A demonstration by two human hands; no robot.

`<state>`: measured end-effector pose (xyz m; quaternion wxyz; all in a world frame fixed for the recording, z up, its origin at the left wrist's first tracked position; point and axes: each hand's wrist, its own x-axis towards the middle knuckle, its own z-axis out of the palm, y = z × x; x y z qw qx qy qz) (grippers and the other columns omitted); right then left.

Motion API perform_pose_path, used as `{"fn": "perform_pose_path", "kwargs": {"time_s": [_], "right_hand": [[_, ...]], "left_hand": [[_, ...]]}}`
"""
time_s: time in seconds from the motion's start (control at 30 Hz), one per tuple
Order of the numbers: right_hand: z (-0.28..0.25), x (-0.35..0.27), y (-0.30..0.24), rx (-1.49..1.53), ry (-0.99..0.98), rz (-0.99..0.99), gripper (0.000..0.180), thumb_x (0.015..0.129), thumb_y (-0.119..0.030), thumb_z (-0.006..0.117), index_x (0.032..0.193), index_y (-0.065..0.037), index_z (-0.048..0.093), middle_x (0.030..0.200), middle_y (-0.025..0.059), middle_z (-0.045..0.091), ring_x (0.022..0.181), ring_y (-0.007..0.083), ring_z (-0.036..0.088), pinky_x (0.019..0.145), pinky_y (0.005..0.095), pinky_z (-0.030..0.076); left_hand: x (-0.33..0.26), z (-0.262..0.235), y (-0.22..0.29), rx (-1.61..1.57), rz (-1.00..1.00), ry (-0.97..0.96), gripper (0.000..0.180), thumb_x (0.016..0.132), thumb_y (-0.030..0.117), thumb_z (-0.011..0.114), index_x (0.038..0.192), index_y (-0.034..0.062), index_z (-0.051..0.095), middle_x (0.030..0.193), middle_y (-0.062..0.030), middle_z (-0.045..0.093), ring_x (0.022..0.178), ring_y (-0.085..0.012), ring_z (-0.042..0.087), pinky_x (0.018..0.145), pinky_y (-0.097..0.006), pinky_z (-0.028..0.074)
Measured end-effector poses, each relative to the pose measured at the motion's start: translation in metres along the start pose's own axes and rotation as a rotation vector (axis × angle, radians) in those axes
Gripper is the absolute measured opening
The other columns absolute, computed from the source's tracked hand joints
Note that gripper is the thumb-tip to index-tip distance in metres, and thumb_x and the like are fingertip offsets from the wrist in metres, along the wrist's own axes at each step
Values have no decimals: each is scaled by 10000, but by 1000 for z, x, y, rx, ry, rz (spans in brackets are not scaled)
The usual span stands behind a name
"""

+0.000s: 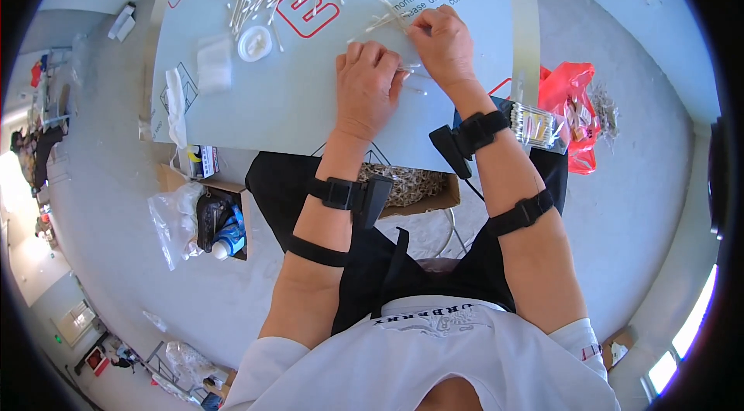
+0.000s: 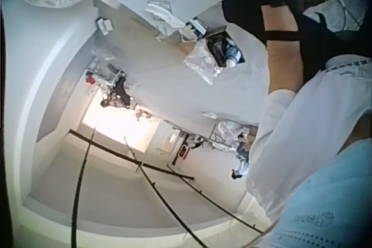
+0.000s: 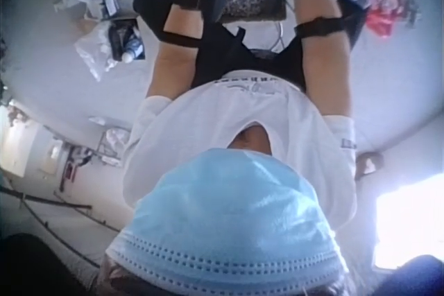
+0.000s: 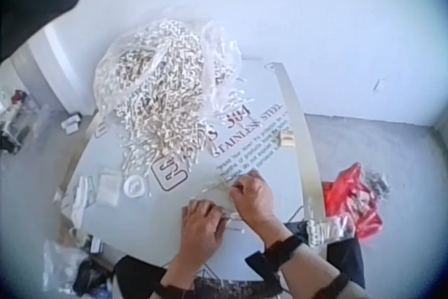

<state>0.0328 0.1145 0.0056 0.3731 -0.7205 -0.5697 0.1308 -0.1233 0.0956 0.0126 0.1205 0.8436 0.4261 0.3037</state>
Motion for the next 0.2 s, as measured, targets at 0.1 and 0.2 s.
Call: {"fn": "perform_pose_path", "kwargs": {"time_s": [0.1,0.2], "right_hand": [[-4,-3,8,161,42,56,104,748,-170,703,775,-70,702,793,119,616,763,295,632,688,393,511],[-20,-10,8,223,-60,40,84,746,-143,699,808,-96,728,842,134,643,776,281,646,694,387,516]], "left_hand": [[-2,3,3,-32,33,12,181,718,133,751,860,121,640,890,-10,574,895,-251,525,762,-403,390],[-7,4,5,-53,22,11,159,737,135,737,862,110,641,888,-13,576,898,-243,527,770,-408,389]]}}
